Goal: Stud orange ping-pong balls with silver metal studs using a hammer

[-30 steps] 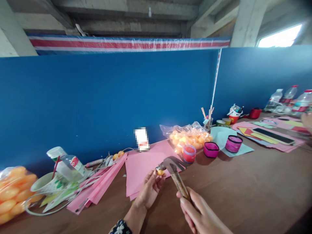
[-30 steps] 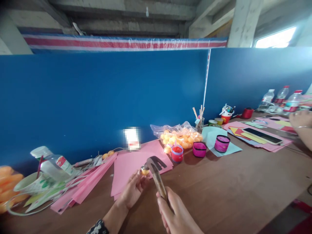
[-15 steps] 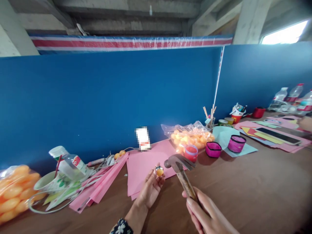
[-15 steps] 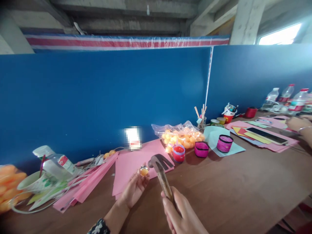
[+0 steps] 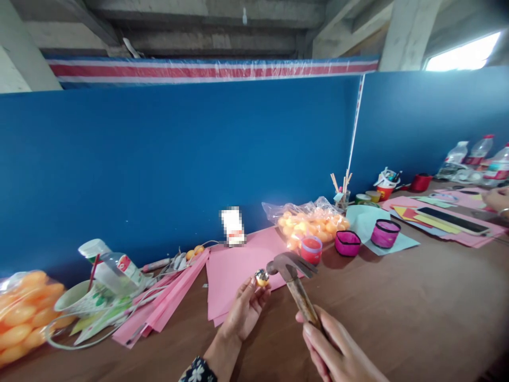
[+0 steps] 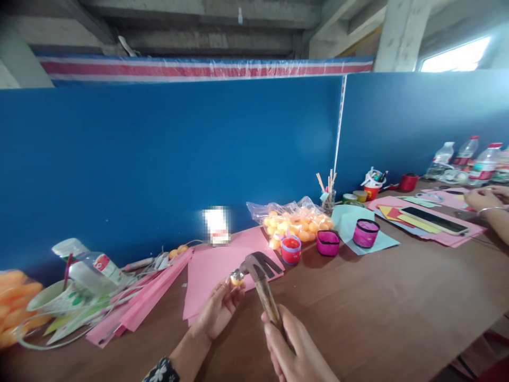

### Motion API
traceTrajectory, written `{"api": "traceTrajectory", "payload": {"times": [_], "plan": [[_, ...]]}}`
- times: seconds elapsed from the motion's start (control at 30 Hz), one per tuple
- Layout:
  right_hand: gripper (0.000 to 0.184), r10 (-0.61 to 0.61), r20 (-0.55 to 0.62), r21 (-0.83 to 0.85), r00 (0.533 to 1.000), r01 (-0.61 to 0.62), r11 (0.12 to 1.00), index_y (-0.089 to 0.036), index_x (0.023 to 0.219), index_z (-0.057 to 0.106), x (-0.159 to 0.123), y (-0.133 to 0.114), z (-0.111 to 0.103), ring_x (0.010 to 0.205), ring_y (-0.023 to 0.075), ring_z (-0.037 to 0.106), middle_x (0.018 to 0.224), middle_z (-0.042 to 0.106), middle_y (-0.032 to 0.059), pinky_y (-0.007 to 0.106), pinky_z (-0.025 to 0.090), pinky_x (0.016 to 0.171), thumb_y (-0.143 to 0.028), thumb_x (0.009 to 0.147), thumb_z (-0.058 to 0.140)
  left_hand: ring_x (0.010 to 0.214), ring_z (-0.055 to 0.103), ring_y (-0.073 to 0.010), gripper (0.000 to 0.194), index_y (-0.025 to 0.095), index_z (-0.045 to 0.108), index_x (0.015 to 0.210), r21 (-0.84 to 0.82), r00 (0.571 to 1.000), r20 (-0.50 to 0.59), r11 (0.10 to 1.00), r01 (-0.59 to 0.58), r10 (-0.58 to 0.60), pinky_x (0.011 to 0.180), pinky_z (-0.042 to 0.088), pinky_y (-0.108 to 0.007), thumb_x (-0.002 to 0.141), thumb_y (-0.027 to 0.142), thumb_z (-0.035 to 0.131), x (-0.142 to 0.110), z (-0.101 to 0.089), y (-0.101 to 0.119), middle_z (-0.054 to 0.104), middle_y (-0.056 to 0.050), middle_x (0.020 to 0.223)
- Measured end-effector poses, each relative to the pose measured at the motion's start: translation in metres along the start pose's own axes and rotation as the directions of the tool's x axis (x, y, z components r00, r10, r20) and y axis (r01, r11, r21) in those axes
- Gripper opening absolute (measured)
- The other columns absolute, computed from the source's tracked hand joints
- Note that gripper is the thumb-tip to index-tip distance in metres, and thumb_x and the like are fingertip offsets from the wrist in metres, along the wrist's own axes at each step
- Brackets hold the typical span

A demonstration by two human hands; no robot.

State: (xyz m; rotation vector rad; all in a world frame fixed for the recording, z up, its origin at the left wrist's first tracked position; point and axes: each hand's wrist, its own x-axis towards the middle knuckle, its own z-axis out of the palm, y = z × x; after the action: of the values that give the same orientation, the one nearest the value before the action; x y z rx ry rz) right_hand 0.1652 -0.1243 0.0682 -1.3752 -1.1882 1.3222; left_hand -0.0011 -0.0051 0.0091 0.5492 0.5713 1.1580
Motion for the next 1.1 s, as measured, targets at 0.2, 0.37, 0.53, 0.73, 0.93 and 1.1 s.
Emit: {"api": "traceTrajectory", "payload": {"times": [0.2,0.37,0.53,0.73,0.93,1.1], "plan": [[0.043,0.027,0.052,-0.030,0.998,-0.025,0.999,-0.018,0.081,0.046,0.002,-0.002,-0.002,0.043,0.0059,0.036,0.057,0.041,-0.0056,0.017,0.034,0.040,-0.060,0.079,0.039,0.084,0.064,-0.0164,0.016,0.011,0.063,0.089,0.003,1.000,-0.010,1.000,0.024,-0.024,0.076,0.051,-0.025,0.077,0.021,0.060,0.002,0.000,-0.001,0.069,-0.010,0.089],[0.048,-0.061,-0.075,-0.266,0.995,0.039,0.963,-0.019,0.087,0.052,-0.005,-0.002,-0.033,0.047,0.0115,0.049,0.061,0.053,0.0005,0.022,0.041,0.044,-0.062,0.079,0.033,0.082,0.065,-0.0160,0.017,0.013,0.062,0.088,-0.053,0.996,-0.080,0.998,0.031,-0.036,0.074,0.052,-0.024,0.077,0.024,0.060,0.005,-0.003,0.001,0.069,-0.008,0.089],[0.029,-0.333,-0.168,-0.692,0.928,0.130,0.710,-0.025,0.089,0.058,-0.009,0.015,-0.092,0.077,0.0249,0.063,0.081,0.067,0.0082,0.029,0.047,0.065,-0.049,0.076,0.050,0.073,0.065,-0.0146,0.021,0.013,0.061,0.095,-0.074,0.993,-0.103,0.996,0.044,-0.052,0.069,0.053,-0.024,0.075,0.019,0.061,0.006,-0.002,0.001,0.068,-0.006,0.081],[0.017,-0.330,-0.072,-0.906,0.941,0.078,0.417,-0.026,0.094,0.053,-0.010,0.036,-0.147,0.065,0.0209,0.065,0.072,0.068,0.0016,0.027,0.043,0.058,-0.036,0.082,0.046,0.071,0.064,-0.0136,0.011,0.011,0.063,0.083,-0.007,0.991,-0.122,0.999,0.045,-0.046,0.069,0.053,-0.024,0.076,0.018,0.060,0.009,-0.002,0.000,0.068,-0.007,0.079],[0.022,-0.351,-0.050,-0.958,0.935,0.054,0.281,-0.026,0.102,0.053,-0.001,0.040,-0.181,0.075,0.0213,0.063,0.087,0.066,0.0036,0.029,0.042,0.064,-0.031,0.081,0.048,0.072,0.064,-0.0133,0.011,0.010,0.064,0.082,0.009,0.994,-0.095,0.999,0.049,-0.048,0.070,0.053,-0.024,0.076,0.018,0.060,0.007,-0.003,0.000,0.068,-0.008,0.079],[0.022,-0.344,-0.028,-0.945,0.939,0.088,0.315,-0.026,0.099,0.056,0.010,0.043,-0.195,0.075,0.0214,0.063,0.086,0.067,0.0049,0.028,0.042,0.064,-0.032,0.081,0.048,0.072,0.064,-0.0135,0.010,0.010,0.064,0.079,0.016,0.992,-0.117,0.999,0.045,-0.043,0.070,0.053,-0.024,0.077,0.019,0.059,0.007,-0.003,-0.001,0.068,-0.009,0.078]]}}
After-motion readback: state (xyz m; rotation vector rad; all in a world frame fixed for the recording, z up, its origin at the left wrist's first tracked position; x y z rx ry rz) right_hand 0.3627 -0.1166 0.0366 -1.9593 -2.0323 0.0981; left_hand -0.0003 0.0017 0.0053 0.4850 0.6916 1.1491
